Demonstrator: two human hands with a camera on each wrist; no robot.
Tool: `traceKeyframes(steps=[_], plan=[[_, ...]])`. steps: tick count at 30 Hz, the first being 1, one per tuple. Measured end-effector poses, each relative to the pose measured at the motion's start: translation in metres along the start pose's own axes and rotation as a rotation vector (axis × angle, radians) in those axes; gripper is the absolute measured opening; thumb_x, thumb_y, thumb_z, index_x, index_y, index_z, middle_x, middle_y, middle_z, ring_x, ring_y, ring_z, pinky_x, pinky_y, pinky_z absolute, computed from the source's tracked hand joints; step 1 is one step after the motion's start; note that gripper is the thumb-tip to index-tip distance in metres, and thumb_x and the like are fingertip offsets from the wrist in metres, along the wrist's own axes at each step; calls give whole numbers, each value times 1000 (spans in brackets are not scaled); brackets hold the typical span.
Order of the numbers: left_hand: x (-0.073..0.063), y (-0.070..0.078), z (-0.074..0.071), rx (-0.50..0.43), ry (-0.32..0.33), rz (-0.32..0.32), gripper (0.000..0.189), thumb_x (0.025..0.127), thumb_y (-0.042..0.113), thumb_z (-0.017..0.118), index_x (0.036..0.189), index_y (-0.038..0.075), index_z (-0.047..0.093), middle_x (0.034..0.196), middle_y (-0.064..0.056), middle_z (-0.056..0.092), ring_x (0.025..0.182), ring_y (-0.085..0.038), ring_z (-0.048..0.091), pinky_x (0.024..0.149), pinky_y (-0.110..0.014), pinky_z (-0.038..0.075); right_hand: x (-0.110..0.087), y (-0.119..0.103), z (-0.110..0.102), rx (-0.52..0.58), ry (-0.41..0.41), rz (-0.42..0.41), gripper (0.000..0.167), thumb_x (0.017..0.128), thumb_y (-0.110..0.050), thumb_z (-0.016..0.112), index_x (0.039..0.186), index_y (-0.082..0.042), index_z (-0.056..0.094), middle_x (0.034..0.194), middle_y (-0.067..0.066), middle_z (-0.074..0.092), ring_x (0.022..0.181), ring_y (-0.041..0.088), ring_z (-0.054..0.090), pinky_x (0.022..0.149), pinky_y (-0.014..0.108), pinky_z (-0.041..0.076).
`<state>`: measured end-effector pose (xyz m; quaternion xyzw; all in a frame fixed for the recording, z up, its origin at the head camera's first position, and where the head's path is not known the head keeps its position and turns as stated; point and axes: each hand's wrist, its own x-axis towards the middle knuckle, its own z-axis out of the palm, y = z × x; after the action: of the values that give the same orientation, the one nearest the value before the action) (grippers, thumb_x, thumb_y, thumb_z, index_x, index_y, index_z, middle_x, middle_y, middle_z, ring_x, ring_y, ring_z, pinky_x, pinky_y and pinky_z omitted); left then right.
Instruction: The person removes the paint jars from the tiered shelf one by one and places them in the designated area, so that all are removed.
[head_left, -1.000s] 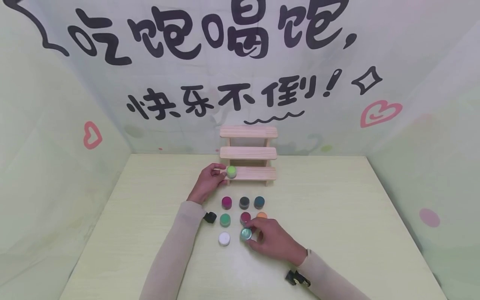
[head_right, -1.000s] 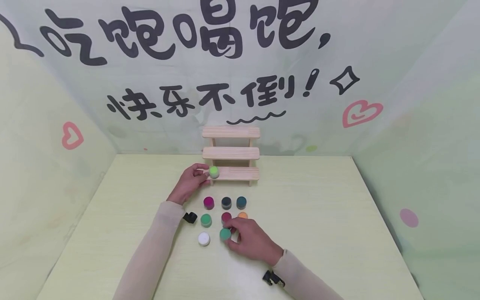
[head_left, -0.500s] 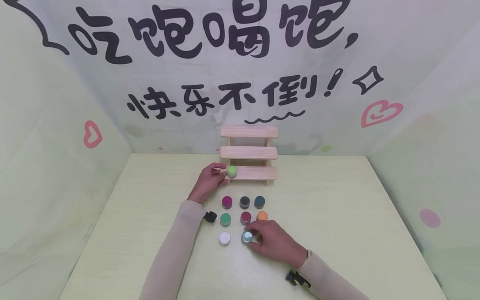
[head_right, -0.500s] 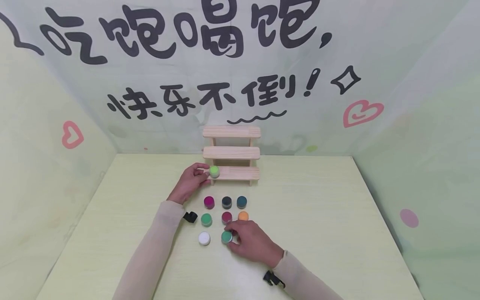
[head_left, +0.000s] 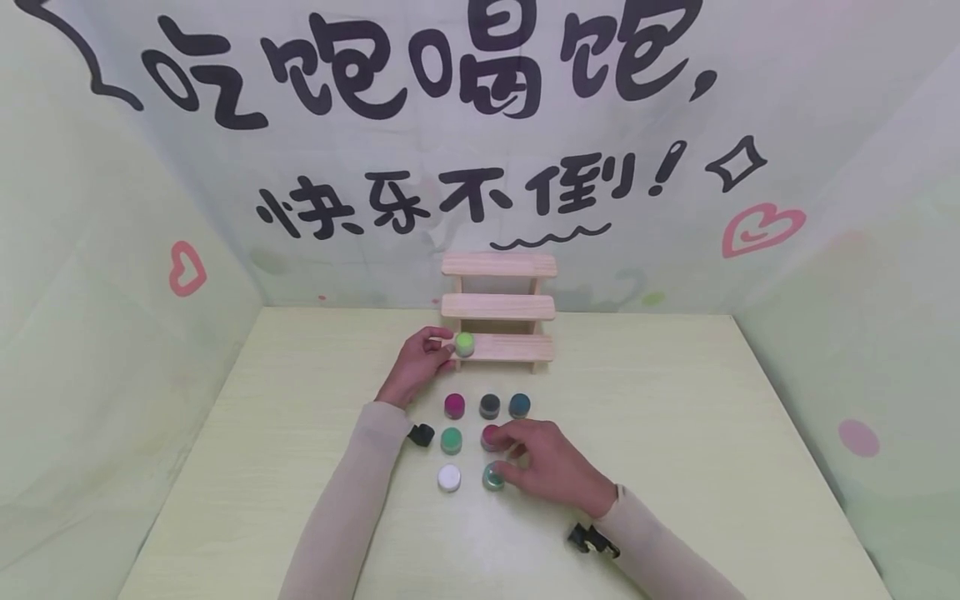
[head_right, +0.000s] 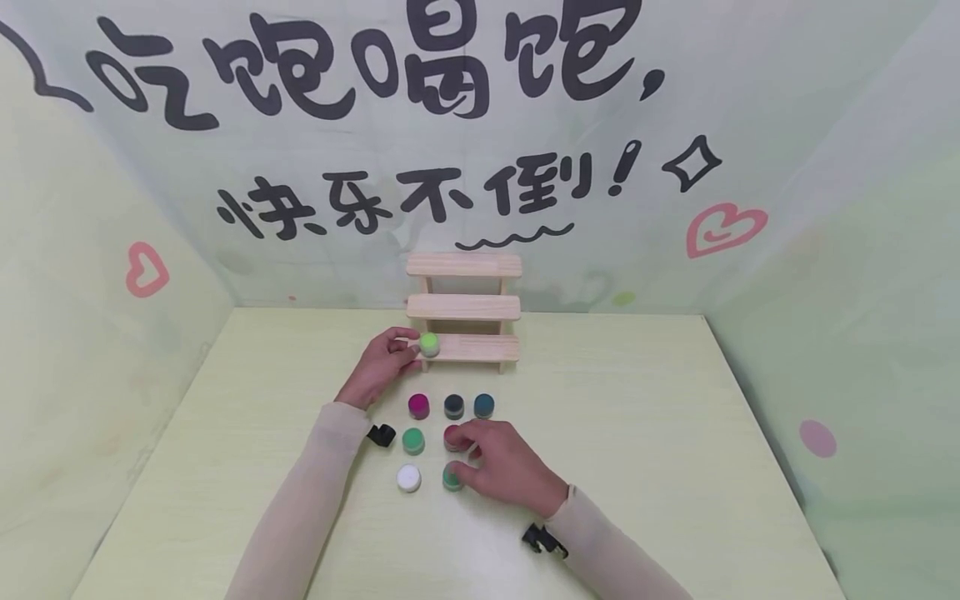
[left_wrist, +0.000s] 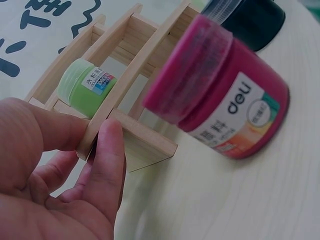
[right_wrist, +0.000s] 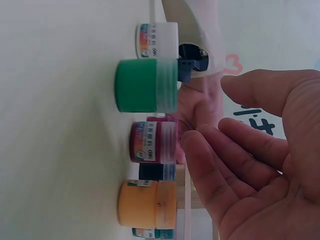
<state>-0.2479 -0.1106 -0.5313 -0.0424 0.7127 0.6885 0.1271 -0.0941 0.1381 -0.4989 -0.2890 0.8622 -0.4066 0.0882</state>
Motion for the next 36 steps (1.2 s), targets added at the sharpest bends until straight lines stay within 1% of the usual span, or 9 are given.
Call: traceKeyframes(steps=[4,7,12,16,21,25,29,32,36], plan=[[-1,0,1,5,9,1,25,96,8,68,120,12,64,98,-8,50,84,-18,63,81,-28,64,11,0,-5,-15,40,-48,24,91,-19,76,114,-12,72,106,-1,74,94,11,70,82,28,63],[-1,0,1,11,12,-2,24,96,8,69,119,12,64,98,-8,50,83,-18,63,80,-27,64,17,0,-8,-38,71,-56,23,91,-20,77,112,-13,73,99,-4,73,90,10,69,80,28,63],[0,0,1,14,9,-6,25,96,9,68,121,12,63,99,-7,50,84,-17,62,81,-28,64,25,2,-12,-53,112,-67,27,88,-21,80,112,-12,73,102,1,74,92,16,70,79,31,63],[0,0,1,16,11,-11,25,96,9,69,120,12,63,98,-7,51,83,-17,63,82,-29,64,30,3,-16,-48,113,-62,27,89,-21,79,113,-11,73,108,5,75,92,20,70,80,34,63],[0,-1,1,22,14,-9,25,95,9,69,120,13,64,96,-7,52,80,-16,64,81,-29,64,40,2,-22,-20,125,-21,27,90,-18,76,114,-9,72,109,6,75,89,21,70,79,39,63],[0,-1,2,21,13,1,25,95,9,69,120,12,64,96,-7,53,81,-16,65,80,-28,64,50,0,-25,4,144,37,22,91,-21,75,112,-14,72,104,1,74,88,11,69,77,31,63],[0,-1,2,17,8,-2,25,96,10,69,120,12,64,96,-7,53,81,-16,66,81,-28,64,63,0,-27,38,156,80,24,92,-23,75,114,-15,71,107,4,74,92,7,67,76,22,62],[0,-1,1,23,8,-12,25,96,11,69,120,13,64,97,-8,53,80,-16,67,82,-29,64,72,2,-28,51,165,112,26,93,-25,74,116,-15,69,111,8,74,95,10,67,77,22,62],[-1,0,1,29,12,-22,25,95,11,70,119,14,64,97,-8,54,79,-16,68,81,-28,64,85,6,-27,49,184,157,28,93,-30,74,118,-20,69,114,6,73,96,10,66,79,25,62]])
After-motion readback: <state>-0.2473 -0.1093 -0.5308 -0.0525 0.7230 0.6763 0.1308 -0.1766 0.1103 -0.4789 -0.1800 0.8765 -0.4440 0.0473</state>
